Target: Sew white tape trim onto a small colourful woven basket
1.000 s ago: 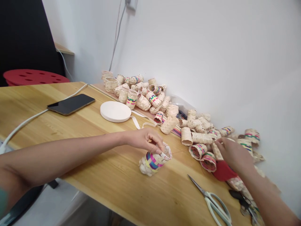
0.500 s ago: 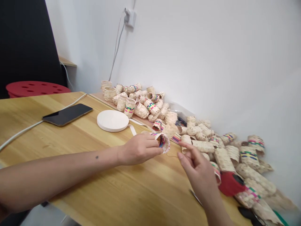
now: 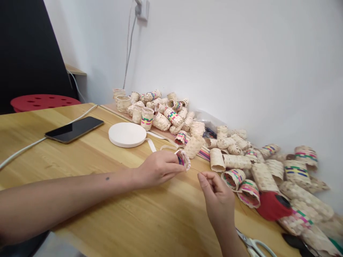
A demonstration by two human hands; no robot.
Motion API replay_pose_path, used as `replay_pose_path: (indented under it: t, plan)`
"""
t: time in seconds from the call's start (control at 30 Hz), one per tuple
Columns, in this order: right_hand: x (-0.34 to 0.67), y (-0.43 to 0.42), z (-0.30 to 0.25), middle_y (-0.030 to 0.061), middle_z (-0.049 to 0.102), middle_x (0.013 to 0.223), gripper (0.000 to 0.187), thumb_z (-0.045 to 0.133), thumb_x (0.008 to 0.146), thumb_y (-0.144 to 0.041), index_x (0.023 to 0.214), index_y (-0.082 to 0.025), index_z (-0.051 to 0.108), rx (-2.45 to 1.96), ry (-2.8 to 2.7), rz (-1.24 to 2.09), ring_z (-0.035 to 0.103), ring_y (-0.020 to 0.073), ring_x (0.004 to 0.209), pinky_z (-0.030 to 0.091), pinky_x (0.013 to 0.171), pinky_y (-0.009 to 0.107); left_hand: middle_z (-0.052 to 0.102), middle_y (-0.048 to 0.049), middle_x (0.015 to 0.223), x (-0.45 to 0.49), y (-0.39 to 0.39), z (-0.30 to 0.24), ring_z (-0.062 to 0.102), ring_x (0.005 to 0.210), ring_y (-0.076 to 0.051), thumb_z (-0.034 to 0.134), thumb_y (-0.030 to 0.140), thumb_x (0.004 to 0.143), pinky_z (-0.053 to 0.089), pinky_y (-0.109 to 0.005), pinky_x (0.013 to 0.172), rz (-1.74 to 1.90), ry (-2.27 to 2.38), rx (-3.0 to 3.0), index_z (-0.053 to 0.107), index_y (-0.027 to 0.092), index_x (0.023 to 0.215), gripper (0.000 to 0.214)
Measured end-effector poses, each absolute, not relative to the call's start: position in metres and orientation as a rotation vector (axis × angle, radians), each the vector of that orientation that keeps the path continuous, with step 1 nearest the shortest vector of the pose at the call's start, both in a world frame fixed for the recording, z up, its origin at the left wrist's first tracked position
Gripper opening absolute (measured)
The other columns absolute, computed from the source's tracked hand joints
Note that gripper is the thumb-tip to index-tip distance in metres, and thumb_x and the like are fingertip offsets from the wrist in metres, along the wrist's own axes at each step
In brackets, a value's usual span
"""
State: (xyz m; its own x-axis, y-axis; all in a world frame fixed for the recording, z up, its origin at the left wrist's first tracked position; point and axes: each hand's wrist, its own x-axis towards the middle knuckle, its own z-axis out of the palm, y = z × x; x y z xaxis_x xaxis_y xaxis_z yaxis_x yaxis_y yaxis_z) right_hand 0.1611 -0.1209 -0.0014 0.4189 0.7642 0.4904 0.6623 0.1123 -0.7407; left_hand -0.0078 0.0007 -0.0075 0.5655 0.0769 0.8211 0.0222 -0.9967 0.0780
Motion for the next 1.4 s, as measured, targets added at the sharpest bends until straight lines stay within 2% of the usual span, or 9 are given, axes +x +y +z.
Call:
replay_pose_path:
  t: [0.23,0.37,0.57,0.87,1.03,1.17,1.23,1.3,1.4]
  plan:
    - [0.154,-0.128,-0.001,-0.0029,0.057,0.062,0.012,0.053,0.091,-0.021,0.082,-0.020,0.061,-1.334,-1.814,-0.331,0.046,0.0098,0.051,0.033,0.052,0.022,0.066,-0.0047,0.083,-0.006,0.000,-0.004,0.057,0.080,-0.015,0.054,0.020,0.090,0.041,-0.023,0.073,1.169,0.356,2.385,0.070,0.015,0.089,0.016]
    - [0.154,-0.126,-0.006,-0.0024,0.051,0.059,0.015,0.051,0.091,-0.015,0.079,-0.018,0.059,-1.269,-1.947,-0.384,0.047,0.0111,0.054,0.033,0.055,0.023,0.067,-0.0030,0.084,-0.006,-0.003,0.001,0.057,0.081,-0.015,0.055,0.019,0.088,0.041,-0.023,0.073,1.065,0.426,2.223,0.070,0.016,0.087,0.015]
    - [0.152,-0.125,-0.007,-0.0012,0.054,0.062,0.014,0.051,0.090,-0.011,0.079,-0.017,0.059,-1.247,-2.010,-0.401,0.049,0.0116,0.057,0.033,0.057,0.024,0.066,-0.0023,0.081,-0.004,-0.004,0.000,0.056,0.076,-0.013,0.055,0.017,0.084,0.042,-0.021,0.069,0.998,0.414,1.959,0.070,0.014,0.085,0.015]
    - [0.154,-0.124,-0.008,-0.0026,0.049,0.058,0.017,0.051,0.091,-0.015,0.076,-0.017,0.058,-1.258,-1.992,-0.425,0.045,0.0113,0.053,0.031,0.054,0.024,0.060,-0.0007,0.071,-0.003,-0.004,0.000,0.050,0.062,-0.009,0.059,0.028,0.083,0.041,-0.018,0.058,0.842,0.380,1.685,0.068,0.011,0.084,0.019]
    - [0.154,-0.128,-0.003,-0.0031,0.049,0.056,0.014,0.052,0.090,-0.015,0.079,-0.018,0.060,-1.217,-1.972,-0.436,0.045,0.0109,0.051,0.032,0.051,0.023,0.062,-0.0031,0.077,-0.003,-0.004,-0.003,0.052,0.064,-0.010,0.063,0.037,0.082,0.041,-0.019,0.058,0.826,0.349,1.651,0.069,0.011,0.087,0.028]
    - [0.161,-0.129,0.001,-0.0019,0.055,0.059,0.011,0.054,0.090,-0.020,0.083,-0.019,0.062,-1.279,-1.851,-0.467,0.046,0.0109,0.050,0.037,0.053,0.024,0.065,-0.0056,0.080,-0.003,-0.002,-0.004,0.054,0.067,-0.011,0.064,0.042,0.081,0.043,-0.021,0.060,0.800,0.328,1.634,0.069,0.011,0.089,0.032]
    - [0.166,-0.127,0.002,-0.0035,0.051,0.057,0.012,0.054,0.091,-0.026,0.092,-0.019,0.064,-1.425,-1.646,-0.494,0.045,0.0109,0.047,0.038,0.050,0.024,0.066,-0.0069,0.083,-0.003,-0.002,-0.004,0.056,0.069,-0.013,0.064,0.042,0.081,0.044,-0.023,0.061,0.782,0.324,1.634,0.069,0.010,0.091,0.033]
    - [0.170,-0.126,0.004,-0.0055,0.046,0.056,0.025,0.052,0.092,-0.032,0.110,-0.017,0.060,-1.570,-1.450,-0.456,0.044,0.0114,0.045,0.037,0.046,0.023,0.066,-0.0074,0.085,-0.004,-0.003,-0.003,0.057,0.071,-0.013,0.064,0.040,0.081,0.045,-0.023,0.063,0.782,0.332,1.654,0.070,0.010,0.091,0.032]
    - [0.170,-0.125,0.003,-0.0042,0.051,0.061,0.036,0.045,0.094,-0.035,0.123,-0.015,0.052,-1.620,-1.422,-0.396,0.050,0.0125,0.050,0.041,0.050,0.024,0.066,-0.0063,0.082,-0.004,-0.006,-0.002,0.057,0.071,-0.012,0.063,0.037,0.082,0.045,-0.021,0.061,0.816,0.361,1.710,0.070,0.010,0.089,0.028]
